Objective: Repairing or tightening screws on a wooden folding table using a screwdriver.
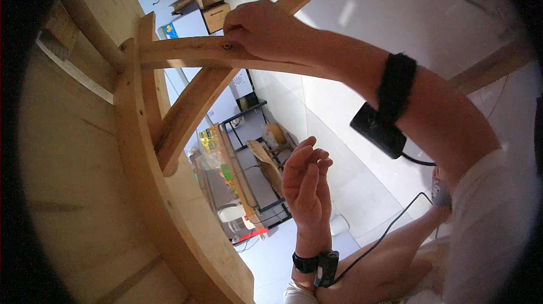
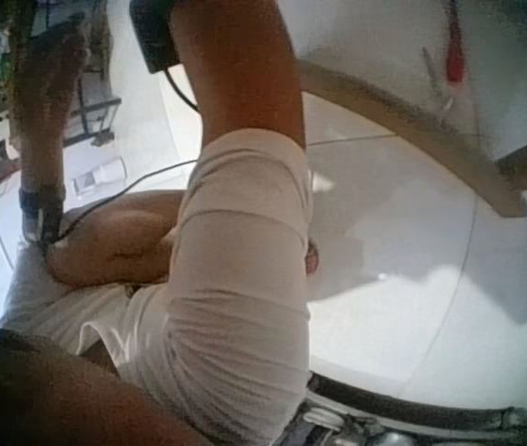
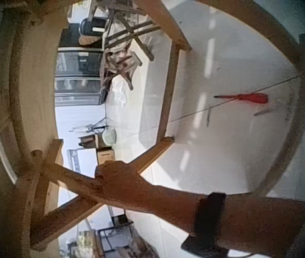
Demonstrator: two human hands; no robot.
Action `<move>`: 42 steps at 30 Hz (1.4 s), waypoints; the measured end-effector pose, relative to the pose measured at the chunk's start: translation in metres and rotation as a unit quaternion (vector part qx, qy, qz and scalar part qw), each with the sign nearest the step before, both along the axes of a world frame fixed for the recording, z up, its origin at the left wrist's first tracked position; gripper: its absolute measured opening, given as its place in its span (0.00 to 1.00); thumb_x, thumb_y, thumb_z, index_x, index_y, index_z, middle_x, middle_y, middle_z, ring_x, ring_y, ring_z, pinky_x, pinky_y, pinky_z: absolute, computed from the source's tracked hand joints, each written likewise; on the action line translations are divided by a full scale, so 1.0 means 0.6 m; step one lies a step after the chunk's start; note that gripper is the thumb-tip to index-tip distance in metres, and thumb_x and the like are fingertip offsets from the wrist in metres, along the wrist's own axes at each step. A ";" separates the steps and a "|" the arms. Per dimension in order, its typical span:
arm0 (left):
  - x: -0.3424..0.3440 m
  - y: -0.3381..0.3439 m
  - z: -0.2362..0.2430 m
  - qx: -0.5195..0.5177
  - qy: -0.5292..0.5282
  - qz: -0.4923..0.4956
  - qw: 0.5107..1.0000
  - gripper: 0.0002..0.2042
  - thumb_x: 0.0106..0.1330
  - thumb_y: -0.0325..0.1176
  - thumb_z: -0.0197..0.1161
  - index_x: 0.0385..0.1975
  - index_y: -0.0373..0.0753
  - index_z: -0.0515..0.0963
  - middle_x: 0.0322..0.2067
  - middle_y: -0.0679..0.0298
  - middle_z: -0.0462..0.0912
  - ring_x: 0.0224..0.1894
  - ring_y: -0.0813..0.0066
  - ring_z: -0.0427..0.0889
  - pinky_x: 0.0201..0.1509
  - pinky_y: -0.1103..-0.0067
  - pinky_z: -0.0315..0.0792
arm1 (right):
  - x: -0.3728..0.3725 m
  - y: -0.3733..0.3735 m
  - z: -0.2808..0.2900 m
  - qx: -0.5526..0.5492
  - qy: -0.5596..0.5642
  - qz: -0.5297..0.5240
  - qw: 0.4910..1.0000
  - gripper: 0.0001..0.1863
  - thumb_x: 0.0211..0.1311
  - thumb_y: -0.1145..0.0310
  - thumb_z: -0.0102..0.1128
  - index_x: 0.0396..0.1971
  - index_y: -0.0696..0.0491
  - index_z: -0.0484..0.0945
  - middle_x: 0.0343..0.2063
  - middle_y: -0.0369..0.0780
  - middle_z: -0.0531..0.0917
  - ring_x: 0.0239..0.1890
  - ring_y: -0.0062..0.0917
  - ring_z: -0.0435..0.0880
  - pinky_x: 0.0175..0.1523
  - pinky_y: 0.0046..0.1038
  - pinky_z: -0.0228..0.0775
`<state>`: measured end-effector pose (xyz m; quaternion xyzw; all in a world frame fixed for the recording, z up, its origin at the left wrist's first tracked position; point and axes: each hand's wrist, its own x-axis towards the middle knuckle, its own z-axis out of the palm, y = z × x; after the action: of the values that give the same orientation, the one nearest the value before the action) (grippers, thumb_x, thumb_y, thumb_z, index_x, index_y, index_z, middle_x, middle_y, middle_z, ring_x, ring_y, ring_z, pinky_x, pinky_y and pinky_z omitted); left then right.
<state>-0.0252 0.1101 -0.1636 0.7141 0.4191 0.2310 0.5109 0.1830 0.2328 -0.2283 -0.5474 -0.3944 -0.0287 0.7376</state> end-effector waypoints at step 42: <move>-0.017 0.011 -0.020 -0.200 -0.126 -0.044 0.971 0.14 0.59 0.22 0.48 0.46 0.28 0.65 0.45 0.50 0.70 0.44 0.65 0.73 0.46 0.75 0.71 | -0.131 -0.467 -0.253 -0.436 -0.206 0.113 0.869 0.14 0.45 0.74 0.57 0.36 0.56 0.75 0.36 0.37 0.75 0.45 0.26 0.69 0.53 0.26 0.59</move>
<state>-0.0357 0.1166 -0.1755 0.5805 0.3575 0.2082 0.7013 0.1047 -0.0476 -0.3803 -0.7465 -0.5691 0.1175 0.3240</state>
